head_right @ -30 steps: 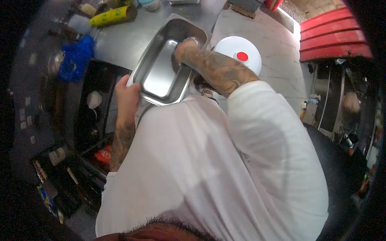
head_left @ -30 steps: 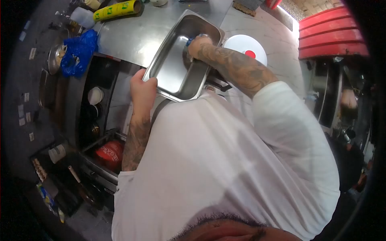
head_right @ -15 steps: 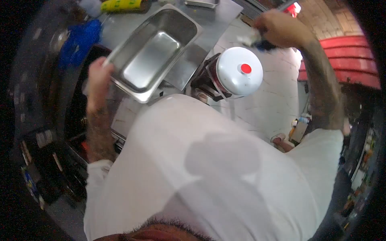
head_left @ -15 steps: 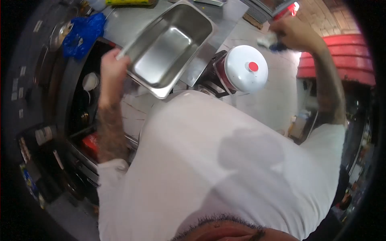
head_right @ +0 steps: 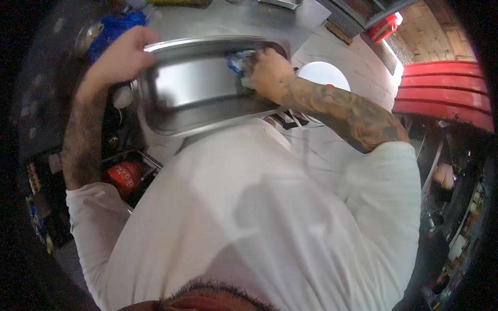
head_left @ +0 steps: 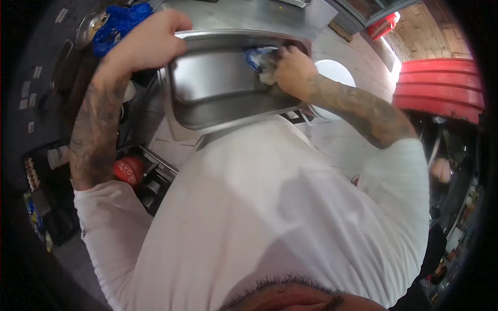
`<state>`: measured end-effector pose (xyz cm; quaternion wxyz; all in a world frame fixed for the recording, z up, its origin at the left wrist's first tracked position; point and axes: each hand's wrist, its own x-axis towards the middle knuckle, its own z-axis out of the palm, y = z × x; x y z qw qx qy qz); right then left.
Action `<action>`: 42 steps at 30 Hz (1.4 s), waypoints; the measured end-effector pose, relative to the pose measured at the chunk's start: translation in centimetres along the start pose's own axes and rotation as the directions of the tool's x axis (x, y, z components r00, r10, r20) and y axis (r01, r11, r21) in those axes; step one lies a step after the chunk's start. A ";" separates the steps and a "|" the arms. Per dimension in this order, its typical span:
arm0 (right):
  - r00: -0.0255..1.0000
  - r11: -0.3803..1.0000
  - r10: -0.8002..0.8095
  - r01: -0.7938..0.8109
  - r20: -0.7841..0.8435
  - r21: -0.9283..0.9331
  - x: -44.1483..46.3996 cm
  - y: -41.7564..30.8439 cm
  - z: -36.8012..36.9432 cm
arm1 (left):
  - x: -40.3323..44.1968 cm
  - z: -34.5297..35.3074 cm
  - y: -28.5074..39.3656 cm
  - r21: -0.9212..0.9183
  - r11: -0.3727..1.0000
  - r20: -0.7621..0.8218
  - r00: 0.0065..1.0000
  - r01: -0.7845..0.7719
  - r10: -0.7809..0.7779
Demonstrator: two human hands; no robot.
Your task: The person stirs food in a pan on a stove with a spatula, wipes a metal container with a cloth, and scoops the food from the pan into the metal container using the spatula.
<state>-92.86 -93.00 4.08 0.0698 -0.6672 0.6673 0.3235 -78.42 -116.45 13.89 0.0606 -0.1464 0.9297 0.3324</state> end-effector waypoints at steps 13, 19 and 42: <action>0.936 0.535 -0.342 0.118 0.086 0.837 4.1 -2.6 2.5 | -1.3 4.2 -2.8 -0.550 0.832 -0.028 0.994 0.070 -0.102; 0.859 -0.046 -0.347 0.385 -0.376 0.922 5.9 -8.6 -3.2 | -1.2 4.9 -3.8 -0.597 0.764 -0.155 0.899 0.246 -0.410; 0.908 -0.695 0.418 0.315 0.008 0.646 5.7 -10.6 -9.4 | -4.3 6.1 -5.1 -0.468 0.851 -0.101 0.941 0.240 -0.322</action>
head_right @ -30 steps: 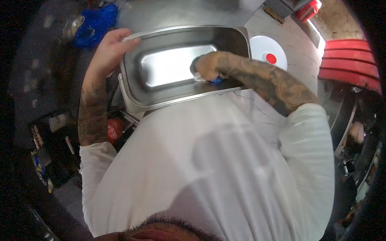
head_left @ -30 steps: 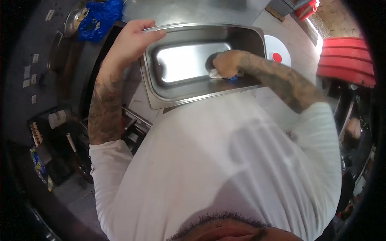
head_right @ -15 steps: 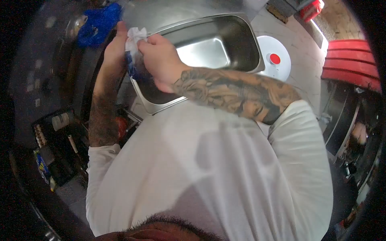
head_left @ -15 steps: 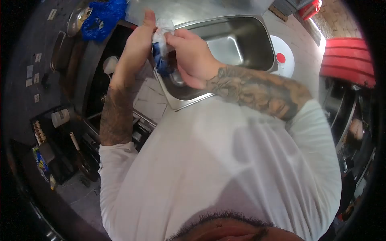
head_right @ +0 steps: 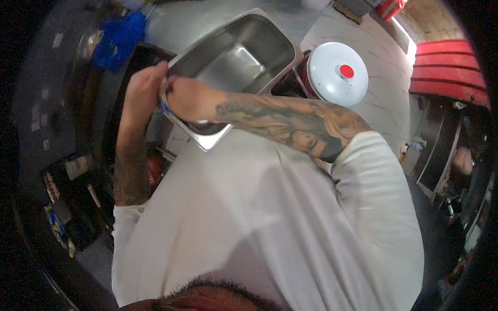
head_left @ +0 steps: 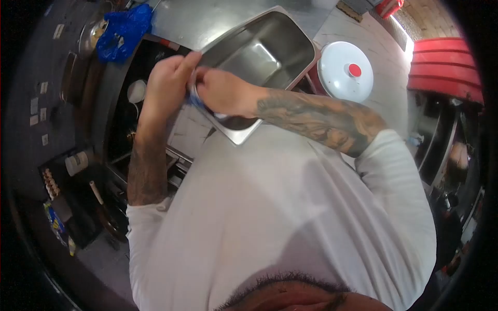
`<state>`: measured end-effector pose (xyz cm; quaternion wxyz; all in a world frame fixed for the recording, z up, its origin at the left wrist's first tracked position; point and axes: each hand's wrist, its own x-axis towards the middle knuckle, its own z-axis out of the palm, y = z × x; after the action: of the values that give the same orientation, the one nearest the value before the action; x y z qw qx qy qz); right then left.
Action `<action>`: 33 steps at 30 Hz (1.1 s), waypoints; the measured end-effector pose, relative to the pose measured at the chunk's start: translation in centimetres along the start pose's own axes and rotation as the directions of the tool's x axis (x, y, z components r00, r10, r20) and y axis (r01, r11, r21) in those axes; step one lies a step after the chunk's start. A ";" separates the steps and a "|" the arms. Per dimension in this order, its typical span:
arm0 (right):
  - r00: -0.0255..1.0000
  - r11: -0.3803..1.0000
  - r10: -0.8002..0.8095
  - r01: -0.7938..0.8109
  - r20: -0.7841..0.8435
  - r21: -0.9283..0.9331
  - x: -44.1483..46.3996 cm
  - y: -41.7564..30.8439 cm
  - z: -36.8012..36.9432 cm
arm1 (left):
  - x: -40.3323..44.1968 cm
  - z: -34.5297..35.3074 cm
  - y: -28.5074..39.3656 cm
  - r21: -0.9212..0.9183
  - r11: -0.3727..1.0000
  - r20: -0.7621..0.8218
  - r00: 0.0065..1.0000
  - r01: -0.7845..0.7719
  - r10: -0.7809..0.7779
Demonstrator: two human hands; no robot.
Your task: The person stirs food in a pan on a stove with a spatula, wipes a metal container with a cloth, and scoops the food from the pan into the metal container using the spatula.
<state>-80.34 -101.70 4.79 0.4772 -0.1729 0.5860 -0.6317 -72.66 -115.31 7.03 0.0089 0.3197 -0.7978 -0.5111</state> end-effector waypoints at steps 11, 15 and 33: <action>0.765 0.408 -0.485 0.627 0.425 -0.663 -7.4 -6.3 -12.2 | -5.4 -0.3 -6.2 -0.587 0.808 -0.438 0.860 -0.053 -0.261; 0.702 0.651 -0.709 0.615 -0.066 -0.445 -3.7 -1.6 -11.3 | -4.5 2.7 -5.0 -0.886 0.427 -0.335 0.887 -0.182 -0.317; 0.808 0.568 -0.489 0.581 0.329 -0.583 6.5 -16.8 -15.6 | -6.2 3.7 -2.8 -0.786 0.614 0.044 0.997 0.069 -0.056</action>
<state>-102.34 -100.31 13.82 0.2073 -0.5398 0.6565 -0.4844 -67.59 -109.84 4.95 0.1244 0.3073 -0.4817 -0.8112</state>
